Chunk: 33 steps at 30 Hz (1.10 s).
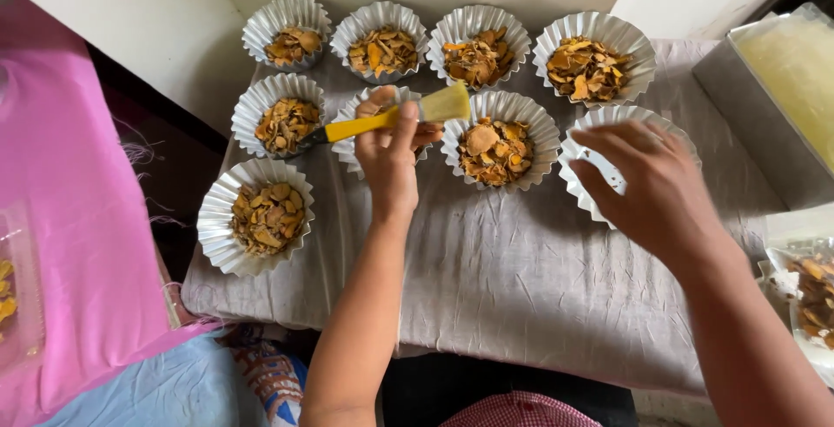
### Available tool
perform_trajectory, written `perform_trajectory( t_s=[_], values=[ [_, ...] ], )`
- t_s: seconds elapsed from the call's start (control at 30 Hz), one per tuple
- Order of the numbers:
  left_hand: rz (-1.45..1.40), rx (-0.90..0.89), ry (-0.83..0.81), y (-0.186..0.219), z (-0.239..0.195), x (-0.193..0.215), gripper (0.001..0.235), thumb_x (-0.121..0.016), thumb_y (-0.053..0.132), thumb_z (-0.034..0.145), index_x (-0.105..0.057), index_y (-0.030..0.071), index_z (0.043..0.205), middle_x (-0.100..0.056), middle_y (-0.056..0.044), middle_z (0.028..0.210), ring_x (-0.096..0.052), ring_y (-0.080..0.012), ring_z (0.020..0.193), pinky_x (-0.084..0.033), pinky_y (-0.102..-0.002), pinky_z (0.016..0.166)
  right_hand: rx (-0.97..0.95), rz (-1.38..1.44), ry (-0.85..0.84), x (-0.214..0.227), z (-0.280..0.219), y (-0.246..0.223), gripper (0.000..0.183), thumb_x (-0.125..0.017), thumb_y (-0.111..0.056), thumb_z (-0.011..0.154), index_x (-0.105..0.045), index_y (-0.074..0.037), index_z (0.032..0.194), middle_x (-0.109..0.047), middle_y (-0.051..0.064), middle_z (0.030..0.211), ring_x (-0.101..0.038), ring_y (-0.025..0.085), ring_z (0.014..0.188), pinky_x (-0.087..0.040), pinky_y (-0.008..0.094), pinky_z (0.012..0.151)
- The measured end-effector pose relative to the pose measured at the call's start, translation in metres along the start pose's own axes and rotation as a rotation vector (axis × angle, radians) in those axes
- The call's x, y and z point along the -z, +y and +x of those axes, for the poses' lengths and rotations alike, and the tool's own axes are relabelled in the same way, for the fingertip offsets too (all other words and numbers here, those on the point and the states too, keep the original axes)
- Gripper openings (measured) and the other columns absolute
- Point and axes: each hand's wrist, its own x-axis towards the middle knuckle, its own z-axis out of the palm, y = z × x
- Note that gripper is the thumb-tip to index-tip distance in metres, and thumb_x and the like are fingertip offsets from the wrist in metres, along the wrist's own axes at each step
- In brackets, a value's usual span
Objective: The person organizes pieces of dried food into fluted paper liners and then places the liners into plastic bags by hand.
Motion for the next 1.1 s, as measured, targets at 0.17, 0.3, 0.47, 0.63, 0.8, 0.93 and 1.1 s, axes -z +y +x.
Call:
perform_trajectory(
  t_s=[0.17, 0.3, 0.47, 0.63, 0.8, 0.93, 1.1],
  values=[
    [0.487, -0.382, -0.02, -0.011, -0.005, 0.006, 0.031, -0.066, 0.029, 0.102, -0.062, 0.005, 0.122, -0.066, -0.015, 0.107, -0.072, -0.0224, 0.09, -0.064, -0.031, 0.077, -0.024, 0.031, -0.192, -0.087, 0.074, 0.004, 0.026, -0.061, -0.026, 0.101, -0.076, -0.014, 0.119, -0.07, 0.014, 0.108, -0.068, 0.033, 0.105, -0.053, 0.044, 0.09],
    [0.674, -0.633, -0.105, -0.01, -0.007, 0.006, 0.031, -0.061, 0.024, 0.105, -0.062, 0.002, 0.127, -0.069, -0.015, 0.111, -0.073, -0.0276, 0.103, -0.061, -0.034, 0.087, -0.044, -0.059, -0.316, -0.113, 0.082, 0.005, 0.036, -0.068, -0.033, 0.092, -0.074, -0.017, 0.123, -0.068, 0.015, 0.114, -0.061, 0.035, 0.112, -0.053, 0.046, 0.086],
    [0.631, -0.537, -0.191, -0.014, -0.011, 0.004, 0.031, -0.062, 0.022, 0.105, -0.062, 0.001, 0.127, -0.069, -0.018, 0.113, -0.072, -0.0308, 0.107, -0.061, -0.038, 0.09, -0.144, 0.348, -0.068, -0.097, 0.065, 0.004, 0.015, -0.078, -0.026, 0.09, -0.079, -0.015, 0.1, -0.071, 0.011, 0.096, -0.066, 0.03, 0.091, -0.053, 0.042, 0.075],
    [0.444, -0.395, -0.211, 0.003, -0.026, -0.019, 0.032, -0.061, 0.025, 0.106, -0.061, 0.005, 0.131, -0.067, -0.018, 0.119, -0.069, -0.0263, 0.11, -0.062, -0.036, 0.088, -0.466, 0.809, 0.144, -0.065, 0.039, -0.008, 0.025, -0.083, -0.02, 0.094, -0.076, -0.003, 0.112, -0.074, 0.014, 0.088, -0.073, 0.019, 0.078, -0.061, 0.031, 0.065],
    [0.384, -0.301, -0.368, 0.006, -0.03, -0.053, 0.028, -0.063, 0.033, 0.103, -0.071, 0.008, 0.114, -0.07, -0.007, 0.089, -0.066, -0.0133, 0.077, -0.062, -0.027, 0.073, -0.628, 1.385, 0.258, -0.073, 0.017, 0.001, 0.024, -0.067, 0.002, 0.097, -0.065, 0.011, 0.119, -0.072, 0.02, 0.096, -0.074, 0.02, 0.086, -0.067, 0.034, 0.078],
    [0.466, -0.329, -0.404, -0.008, -0.017, -0.04, 0.026, -0.063, 0.028, 0.102, -0.072, 0.004, 0.106, -0.07, -0.013, 0.086, -0.072, -0.0212, 0.074, -0.063, -0.029, 0.065, -0.575, 1.331, 0.223, -0.067, 0.016, 0.002, 0.026, -0.07, 0.0, 0.096, -0.067, 0.01, 0.12, -0.073, 0.022, 0.094, -0.073, 0.021, 0.078, -0.064, 0.03, 0.064],
    [0.401, -0.372, -0.308, -0.024, -0.028, -0.027, 0.02, -0.064, 0.025, 0.102, -0.073, 0.01, 0.112, -0.071, -0.006, 0.096, -0.068, -0.012, 0.084, -0.059, -0.03, 0.079, -0.555, 1.138, 0.24, -0.065, 0.016, -0.001, 0.028, -0.075, -0.003, 0.094, -0.068, 0.011, 0.118, -0.074, 0.025, 0.094, -0.074, 0.025, 0.085, -0.064, 0.036, 0.074]
  ],
)
